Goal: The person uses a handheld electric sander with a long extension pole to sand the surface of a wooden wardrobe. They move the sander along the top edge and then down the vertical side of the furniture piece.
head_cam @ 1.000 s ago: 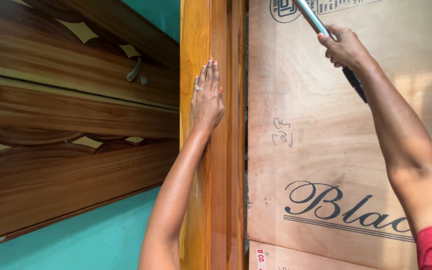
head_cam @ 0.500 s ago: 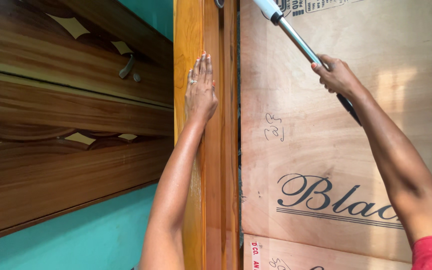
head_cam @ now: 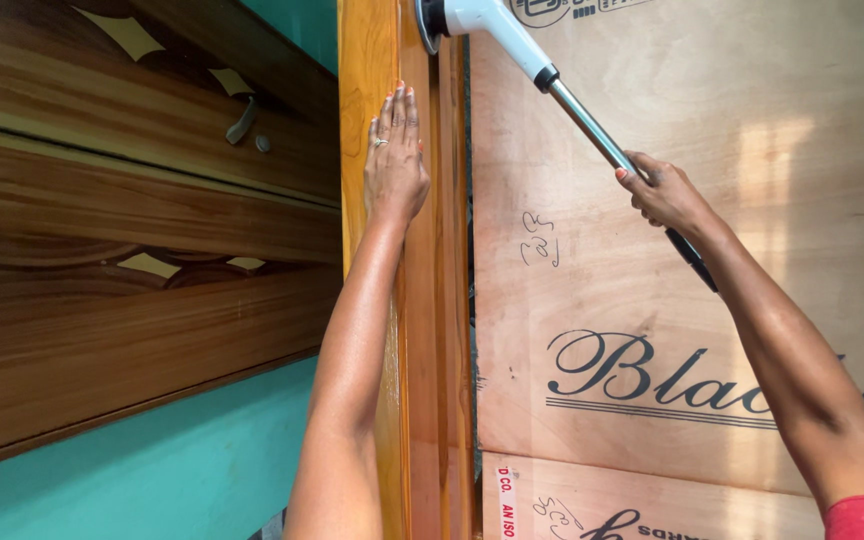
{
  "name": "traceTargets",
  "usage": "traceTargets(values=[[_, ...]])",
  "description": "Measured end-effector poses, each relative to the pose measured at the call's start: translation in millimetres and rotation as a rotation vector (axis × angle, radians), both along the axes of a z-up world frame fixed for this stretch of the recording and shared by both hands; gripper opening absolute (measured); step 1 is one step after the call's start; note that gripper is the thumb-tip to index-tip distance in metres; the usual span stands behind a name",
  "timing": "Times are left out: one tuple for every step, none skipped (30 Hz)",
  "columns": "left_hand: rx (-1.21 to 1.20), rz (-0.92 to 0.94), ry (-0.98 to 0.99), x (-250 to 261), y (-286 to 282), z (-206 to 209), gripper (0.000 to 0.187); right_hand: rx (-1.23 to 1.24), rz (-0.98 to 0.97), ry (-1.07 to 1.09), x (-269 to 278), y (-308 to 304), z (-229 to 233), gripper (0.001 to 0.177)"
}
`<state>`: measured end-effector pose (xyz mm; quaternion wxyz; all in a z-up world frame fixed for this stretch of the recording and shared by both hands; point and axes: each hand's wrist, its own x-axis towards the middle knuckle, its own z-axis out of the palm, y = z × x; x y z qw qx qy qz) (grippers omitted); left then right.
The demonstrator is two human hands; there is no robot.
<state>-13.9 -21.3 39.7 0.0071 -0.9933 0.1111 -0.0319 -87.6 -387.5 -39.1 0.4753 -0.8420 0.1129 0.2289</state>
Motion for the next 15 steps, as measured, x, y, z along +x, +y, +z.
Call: traceTargets(values=[[-0.002, 0.002, 0.0, -0.6, -0.1, 0.2, 0.073, 0.004, 0.004, 0.001, -4.0, -0.1, 0.1, 0.059], [0.0, 0.005, 0.005, -0.8, -0.1, 0.1, 0.074, 0.007, 0.008, 0.0, -6.7, -0.1, 0.4, 0.059], [0.001, 0.008, 0.01, -0.8, 0.0, -0.3, 0.074, 0.01, 0.012, -0.001, -9.5, -0.5, 0.8, 0.059], [0.005, 0.014, 0.013, -0.5, 1.1, -0.3, 0.075, 0.0, 0.007, 0.003, -11.9, -0.3, 1.3, 0.06], [0.013, 0.009, 0.006, 1.7, 1.1, -0.9, 0.075, -0.01, 0.001, 0.007, -15.0, 0.2, 1.7, 0.06], [0.021, 0.007, 0.004, 2.6, 0.9, -3.0, 0.076, -0.021, -0.002, 0.016, -20.3, 1.1, 1.7, 0.06], [0.029, 0.004, 0.003, 2.5, 1.3, -5.2, 0.077, -0.004, 0.001, 0.014, -25.1, 2.3, 1.6, 0.059], [0.025, 0.009, 0.007, 3.5, 1.5, -6.5, 0.076, 0.013, -0.001, 0.008, -28.3, 2.8, 2.0, 0.059], [0.022, 0.014, 0.012, 4.2, 1.6, -7.5, 0.075, 0.029, -0.002, 0.003, -31.5, 3.1, 2.5, 0.059], [0.02, 0.02, 0.017, 4.1, 2.5, -8.1, 0.075, 0.028, -0.008, 0.009, -35.0, 4.1, 2.9, 0.059], [0.023, 0.012, 0.008, 4.5, 3.0, -8.5, 0.075, 0.027, -0.014, 0.015, -38.7, 4.7, 3.2, 0.059], [0.025, 0.004, 0.0, 4.9, 3.2, -9.2, 0.075, 0.026, -0.019, 0.021, -42.3, 5.1, 2.9, 0.06], [0.028, -0.003, -0.009, 4.4, 3.6, -9.9, 0.075, 0.029, -0.018, 0.023, -45.8, 5.6, 2.4, 0.06], [0.021, 0.003, -0.005, 3.8, 3.6, -10.2, 0.075, 0.031, -0.018, 0.025, -49.4, 5.8, 2.2, 0.06], [0.014, 0.009, -0.001, 3.2, 3.7, -10.3, 0.074, 0.034, -0.019, 0.027, -53.4, 5.9, 2.2, 0.06]])
